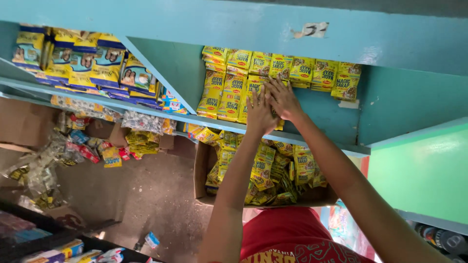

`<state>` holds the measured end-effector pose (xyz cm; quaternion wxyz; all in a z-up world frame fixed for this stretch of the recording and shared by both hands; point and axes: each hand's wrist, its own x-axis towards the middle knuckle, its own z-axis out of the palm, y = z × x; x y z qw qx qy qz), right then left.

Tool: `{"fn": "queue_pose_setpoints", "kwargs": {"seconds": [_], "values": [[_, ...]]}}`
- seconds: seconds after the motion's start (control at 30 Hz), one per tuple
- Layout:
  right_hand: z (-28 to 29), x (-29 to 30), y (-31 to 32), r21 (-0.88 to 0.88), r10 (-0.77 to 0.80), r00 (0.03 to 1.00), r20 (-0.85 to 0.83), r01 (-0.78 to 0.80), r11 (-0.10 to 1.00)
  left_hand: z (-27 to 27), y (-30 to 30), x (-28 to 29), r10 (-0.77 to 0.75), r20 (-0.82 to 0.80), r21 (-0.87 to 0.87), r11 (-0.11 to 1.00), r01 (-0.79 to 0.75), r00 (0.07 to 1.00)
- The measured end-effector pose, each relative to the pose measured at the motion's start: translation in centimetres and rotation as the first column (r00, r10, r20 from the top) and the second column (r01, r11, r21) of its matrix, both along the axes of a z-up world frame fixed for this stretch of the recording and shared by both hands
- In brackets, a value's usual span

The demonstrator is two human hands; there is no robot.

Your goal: Organizing and stocking seasoning packets onto retail shelves in a grocery store.

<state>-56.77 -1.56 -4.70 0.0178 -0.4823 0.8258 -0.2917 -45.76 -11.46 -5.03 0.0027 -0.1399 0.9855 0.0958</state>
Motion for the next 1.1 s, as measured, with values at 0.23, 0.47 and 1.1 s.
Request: {"fn": "queue_pose_setpoints", "kwargs": {"seconds": [0.23,0.47,1.1], "values": [[1.9,1.1,1.2,-0.169,-0.041,0.987,-0.157,0.014,0.986,1.9,0.3,0.8,0.008,-0.051,-0.076,0.997,-0.012,0.999],[4.4,4.5,11.1,-0.642,-0.422,0.904,-0.067,0.285,0.712,11.5,-0.4,13.0,0.490,-0.453,0.487,0.836,-0.254,0.745],[-22.2,21.8,10.4,0.378,-0.518,0.451,0.727,0.368,0.850,-12.7,8.6,38.2,0.849,0.016,0.599,0.414,-0.685,0.528]]}}
